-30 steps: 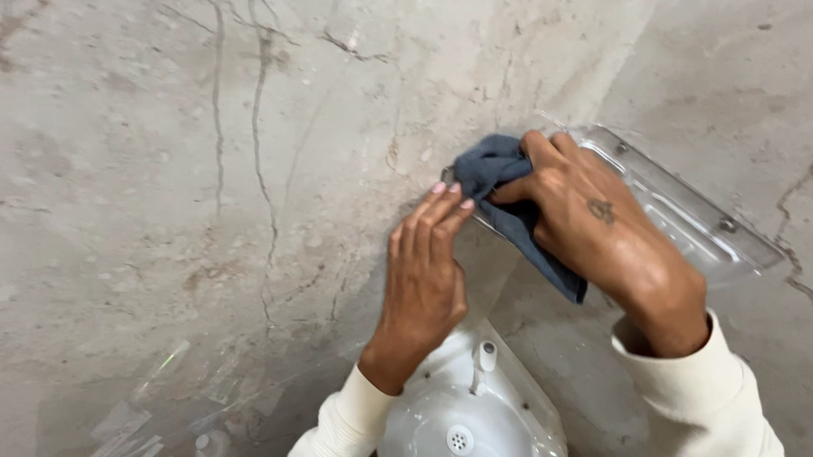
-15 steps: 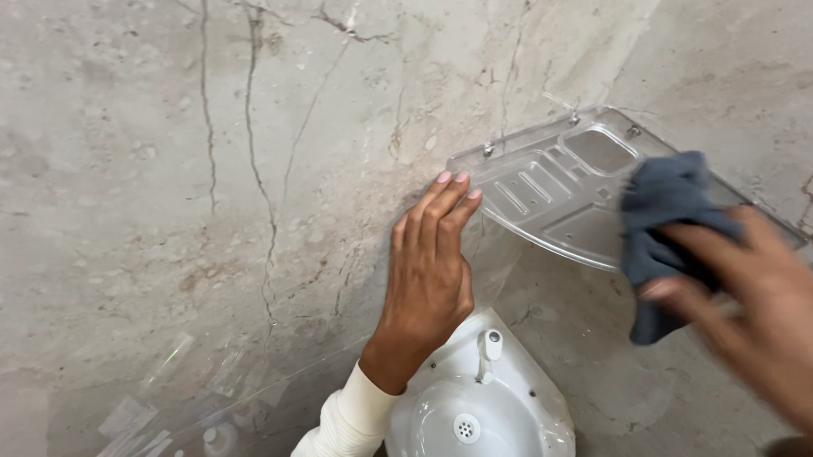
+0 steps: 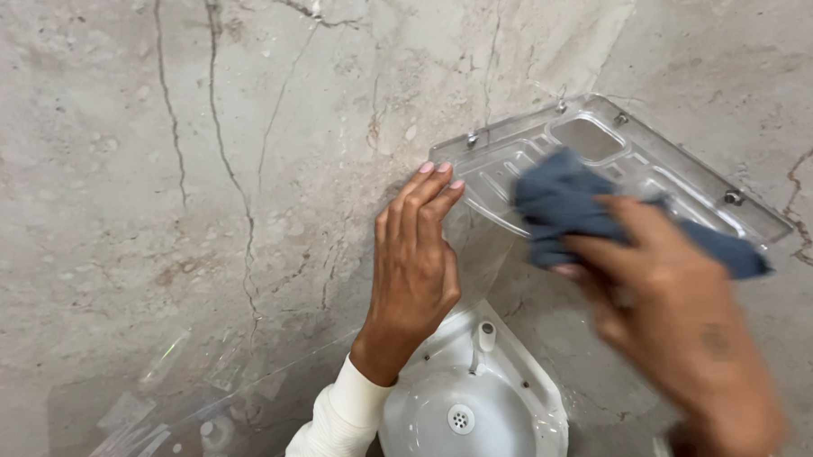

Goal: The person wipes a white corner sink and the adjacent wall and clear plastic shelf with a dark cloth. The person repeatedly rubs the sink basin, rim, and surrounding tiled wall, then moves to the shelf above, continuing to wipe surfaces.

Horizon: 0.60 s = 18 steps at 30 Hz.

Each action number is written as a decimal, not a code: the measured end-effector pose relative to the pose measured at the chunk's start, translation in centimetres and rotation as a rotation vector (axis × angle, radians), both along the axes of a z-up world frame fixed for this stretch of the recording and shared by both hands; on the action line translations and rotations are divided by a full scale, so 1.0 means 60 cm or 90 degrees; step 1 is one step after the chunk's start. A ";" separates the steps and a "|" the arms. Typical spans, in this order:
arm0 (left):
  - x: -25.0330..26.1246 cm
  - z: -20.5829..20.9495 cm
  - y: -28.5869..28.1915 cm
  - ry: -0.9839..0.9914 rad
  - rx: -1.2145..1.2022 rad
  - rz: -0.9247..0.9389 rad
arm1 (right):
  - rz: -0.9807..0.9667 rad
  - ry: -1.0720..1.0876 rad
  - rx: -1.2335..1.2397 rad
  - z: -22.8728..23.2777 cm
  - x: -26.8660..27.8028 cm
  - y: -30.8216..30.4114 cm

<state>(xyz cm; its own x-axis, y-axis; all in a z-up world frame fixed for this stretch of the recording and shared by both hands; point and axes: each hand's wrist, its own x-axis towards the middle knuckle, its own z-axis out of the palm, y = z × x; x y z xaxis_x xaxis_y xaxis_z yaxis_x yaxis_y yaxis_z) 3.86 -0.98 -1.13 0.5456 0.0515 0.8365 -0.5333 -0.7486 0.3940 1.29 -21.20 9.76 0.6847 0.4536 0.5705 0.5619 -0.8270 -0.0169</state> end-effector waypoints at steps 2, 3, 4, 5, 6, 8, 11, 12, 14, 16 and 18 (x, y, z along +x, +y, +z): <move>0.003 0.003 -0.003 -0.013 0.004 0.016 | 0.041 -0.073 -0.029 -0.019 0.007 0.015; 0.003 0.002 -0.006 -0.009 0.004 0.011 | 0.060 -0.108 -0.047 -0.023 0.010 0.014; 0.003 0.001 -0.006 -0.005 0.003 0.007 | 0.067 -0.100 -0.036 -0.026 0.011 0.011; 0.001 0.001 -0.004 -0.002 0.003 0.006 | 0.078 -0.092 -0.024 -0.026 0.013 0.005; -0.001 0.001 -0.002 0.000 0.005 0.000 | 0.089 -0.085 -0.012 -0.021 0.014 -0.006; -0.001 0.003 0.003 -0.004 0.008 -0.008 | 0.035 -0.109 -0.004 -0.012 -0.001 -0.031; -0.005 0.009 0.005 -0.003 0.020 -0.016 | 0.013 -0.126 0.032 -0.027 0.001 -0.043; -0.006 0.012 0.002 -0.002 0.021 -0.007 | 0.012 -0.125 0.049 -0.037 0.002 -0.044; -0.006 0.017 -0.002 0.002 0.029 0.005 | 0.005 -0.138 0.031 -0.054 0.002 -0.047; -0.003 0.022 -0.007 0.004 0.060 0.034 | 0.009 -0.150 0.025 -0.060 0.001 -0.049; 0.006 0.024 -0.012 -0.015 0.094 0.038 | 0.034 -0.162 0.032 -0.056 0.000 -0.049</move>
